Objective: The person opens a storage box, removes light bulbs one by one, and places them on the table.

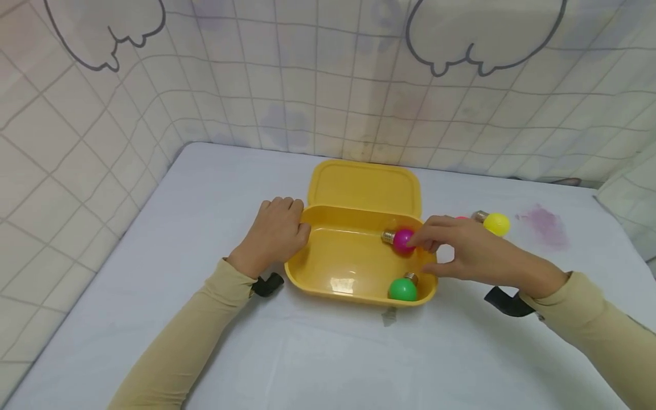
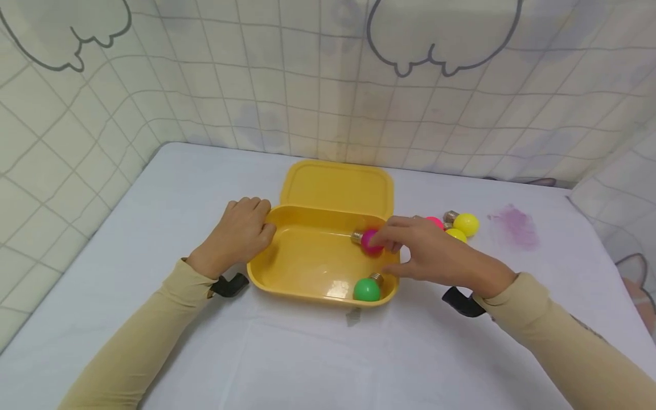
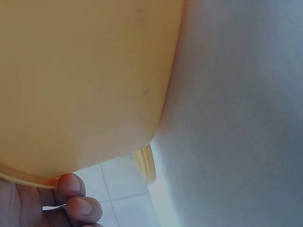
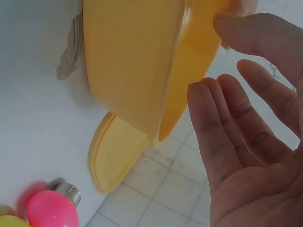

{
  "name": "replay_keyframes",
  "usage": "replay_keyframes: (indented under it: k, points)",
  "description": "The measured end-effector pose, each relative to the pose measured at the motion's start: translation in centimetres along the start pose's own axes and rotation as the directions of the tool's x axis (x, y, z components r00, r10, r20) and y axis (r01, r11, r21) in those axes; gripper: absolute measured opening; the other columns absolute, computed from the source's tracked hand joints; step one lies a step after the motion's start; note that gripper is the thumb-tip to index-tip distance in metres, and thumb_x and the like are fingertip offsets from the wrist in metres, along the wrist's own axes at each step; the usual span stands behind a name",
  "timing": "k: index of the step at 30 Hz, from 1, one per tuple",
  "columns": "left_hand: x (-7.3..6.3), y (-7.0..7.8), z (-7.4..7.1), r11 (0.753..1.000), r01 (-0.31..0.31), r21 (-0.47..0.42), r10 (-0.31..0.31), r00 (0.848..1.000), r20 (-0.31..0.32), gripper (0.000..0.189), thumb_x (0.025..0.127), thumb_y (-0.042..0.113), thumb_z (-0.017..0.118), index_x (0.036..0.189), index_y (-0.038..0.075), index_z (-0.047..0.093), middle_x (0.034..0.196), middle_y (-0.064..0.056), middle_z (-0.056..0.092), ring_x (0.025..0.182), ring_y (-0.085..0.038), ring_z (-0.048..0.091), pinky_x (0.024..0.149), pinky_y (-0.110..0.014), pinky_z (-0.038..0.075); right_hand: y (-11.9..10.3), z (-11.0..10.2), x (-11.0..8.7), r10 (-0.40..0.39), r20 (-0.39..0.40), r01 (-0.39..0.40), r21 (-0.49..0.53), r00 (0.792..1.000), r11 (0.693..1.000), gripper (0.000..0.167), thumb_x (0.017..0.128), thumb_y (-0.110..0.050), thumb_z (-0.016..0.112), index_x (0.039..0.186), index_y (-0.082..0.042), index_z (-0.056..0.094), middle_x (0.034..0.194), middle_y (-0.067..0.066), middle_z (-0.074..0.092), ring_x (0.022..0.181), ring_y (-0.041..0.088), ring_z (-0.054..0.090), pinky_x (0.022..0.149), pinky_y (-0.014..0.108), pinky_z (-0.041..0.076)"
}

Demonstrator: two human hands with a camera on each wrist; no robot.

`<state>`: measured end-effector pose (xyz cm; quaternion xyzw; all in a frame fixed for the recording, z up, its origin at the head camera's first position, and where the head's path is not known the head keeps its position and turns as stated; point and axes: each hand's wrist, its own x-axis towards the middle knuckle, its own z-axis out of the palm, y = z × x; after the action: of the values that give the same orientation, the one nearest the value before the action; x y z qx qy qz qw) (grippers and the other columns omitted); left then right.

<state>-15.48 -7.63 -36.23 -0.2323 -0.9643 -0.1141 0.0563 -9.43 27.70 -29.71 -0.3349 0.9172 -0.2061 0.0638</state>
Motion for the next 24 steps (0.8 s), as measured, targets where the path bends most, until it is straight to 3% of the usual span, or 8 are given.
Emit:
replay_keyframes:
  k: [5,11,17,24]
  points:
    - [0.0,-0.1,0.0,1.0,0.002,-0.001,-0.002,1.0,0.0,0.02,0.096,0.02,0.041,0.084,0.007,0.05,0.075,-0.007,0.044,0.071,-0.027,0.043,0.071,-0.035,0.026,-0.1,0.4,0.7,-0.037,0.049,0.037,0.003,0.998,0.999,0.037,0.081,-0.026,0.088,0.114,-0.028,0.072,0.106,-0.017,0.068,0.092,0.003,0.057,0.084,0.024,0.049]
    - [0.0,0.0,-0.1,1.0,0.003,-0.004,-0.003,1.0,0.009,0.02,0.096,0.02,0.041,0.086,0.006,0.051,0.076,-0.007,0.045,0.072,-0.027,0.044,0.072,-0.036,0.027,-0.6,0.7,1.6,0.03,0.171,-0.03,-0.003,0.985,1.0,0.038,0.084,-0.033,0.085,0.119,-0.027,0.072,0.112,-0.012,0.07,0.101,0.006,0.058,0.087,0.032,0.042]
    - [0.0,0.0,-0.1,1.0,0.007,-0.01,-0.006,1.0,0.013,0.02,0.096,0.021,0.041,0.087,0.006,0.052,0.076,-0.007,0.046,0.073,-0.027,0.044,0.072,-0.035,0.027,-0.7,0.9,2.1,0.088,0.256,-0.095,0.015,0.963,0.995,0.038,0.087,-0.032,0.082,0.123,-0.028,0.071,0.115,-0.008,0.067,0.105,0.011,0.056,0.09,0.034,0.049]
    - [0.0,-0.1,0.0,1.0,0.002,-0.006,-0.002,1.0,0.002,0.02,0.096,0.02,0.041,0.085,0.006,0.051,0.075,-0.007,0.045,0.072,-0.027,0.044,0.071,-0.035,0.026,-0.7,1.5,2.5,0.054,0.288,-0.075,0.063,0.956,0.995,0.036,0.088,-0.026,0.08,0.122,-0.024,0.07,0.114,-0.007,0.066,0.103,0.011,0.056,0.09,0.034,0.056]
